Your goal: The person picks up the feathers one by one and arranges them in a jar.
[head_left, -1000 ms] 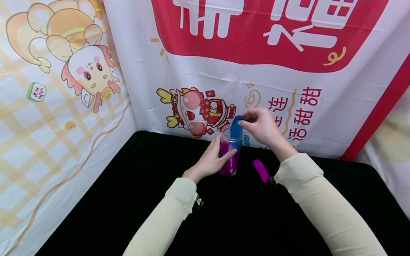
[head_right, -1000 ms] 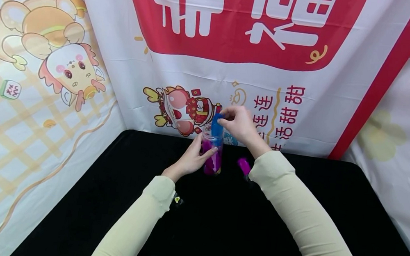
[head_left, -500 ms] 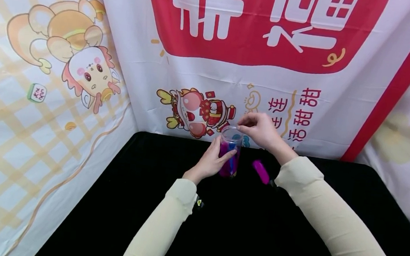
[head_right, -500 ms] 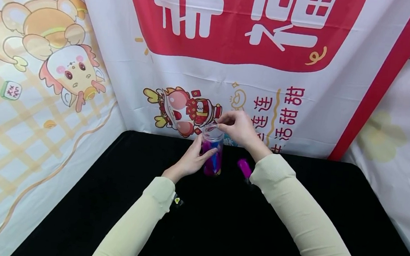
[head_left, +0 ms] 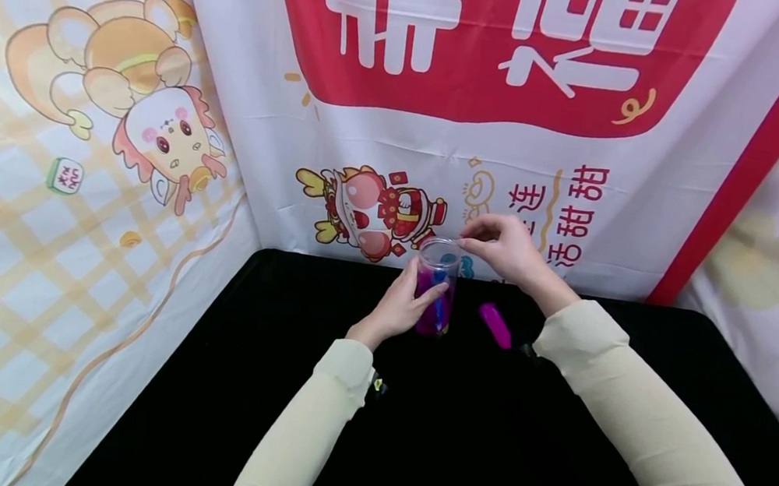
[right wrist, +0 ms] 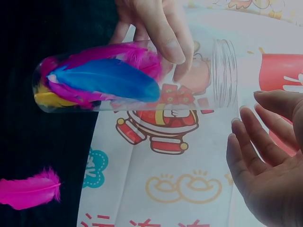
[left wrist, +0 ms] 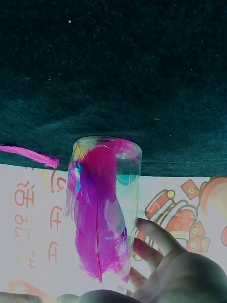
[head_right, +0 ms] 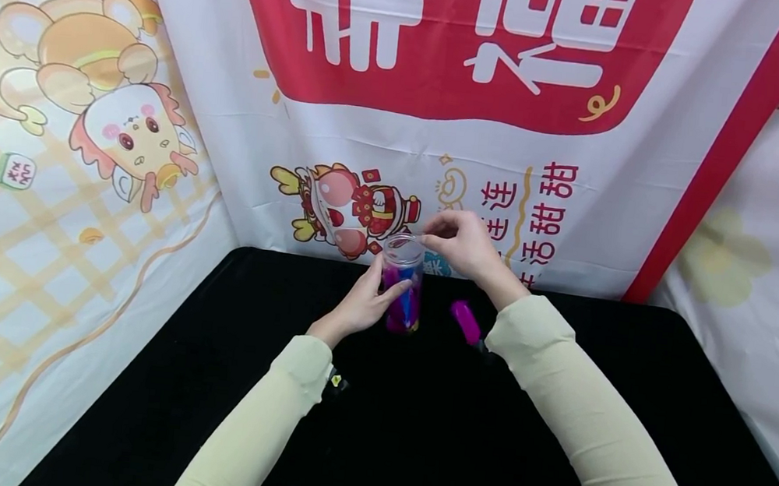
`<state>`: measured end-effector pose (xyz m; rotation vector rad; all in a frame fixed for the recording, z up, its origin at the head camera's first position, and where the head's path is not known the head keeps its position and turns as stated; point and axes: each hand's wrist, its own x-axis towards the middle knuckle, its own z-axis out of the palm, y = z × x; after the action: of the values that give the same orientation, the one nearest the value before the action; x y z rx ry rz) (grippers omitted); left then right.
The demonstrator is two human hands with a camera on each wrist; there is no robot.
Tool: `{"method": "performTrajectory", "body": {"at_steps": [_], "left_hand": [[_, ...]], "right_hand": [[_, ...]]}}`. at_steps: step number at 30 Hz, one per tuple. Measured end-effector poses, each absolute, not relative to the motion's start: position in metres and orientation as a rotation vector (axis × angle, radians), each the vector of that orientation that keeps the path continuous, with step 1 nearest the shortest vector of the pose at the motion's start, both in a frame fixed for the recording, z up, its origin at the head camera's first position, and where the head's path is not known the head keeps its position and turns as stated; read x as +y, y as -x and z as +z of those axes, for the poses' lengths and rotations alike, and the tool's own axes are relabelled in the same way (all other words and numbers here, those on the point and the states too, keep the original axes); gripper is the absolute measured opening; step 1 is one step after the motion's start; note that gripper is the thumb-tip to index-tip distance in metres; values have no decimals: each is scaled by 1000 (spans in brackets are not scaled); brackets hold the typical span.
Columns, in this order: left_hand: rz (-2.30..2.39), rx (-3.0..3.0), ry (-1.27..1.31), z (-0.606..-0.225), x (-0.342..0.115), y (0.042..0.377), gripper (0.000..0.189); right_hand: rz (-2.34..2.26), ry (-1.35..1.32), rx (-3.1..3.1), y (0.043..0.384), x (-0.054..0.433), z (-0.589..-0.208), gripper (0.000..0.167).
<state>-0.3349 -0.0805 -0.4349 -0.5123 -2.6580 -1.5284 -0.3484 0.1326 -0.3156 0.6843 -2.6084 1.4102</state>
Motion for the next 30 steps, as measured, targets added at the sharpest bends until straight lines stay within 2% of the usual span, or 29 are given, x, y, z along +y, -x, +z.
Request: {"method": "performTrajectory", "body": {"at_steps": [20,30], "left_hand": [[-1499,-2636,506,-438,-80,336,77],[-1495,-2671,478,-437,-80,335,82]], "right_hand": [[1454,-595,-2658,346,158,-327,25],[1510,-558,-2639,348,170,-341,23]]}}
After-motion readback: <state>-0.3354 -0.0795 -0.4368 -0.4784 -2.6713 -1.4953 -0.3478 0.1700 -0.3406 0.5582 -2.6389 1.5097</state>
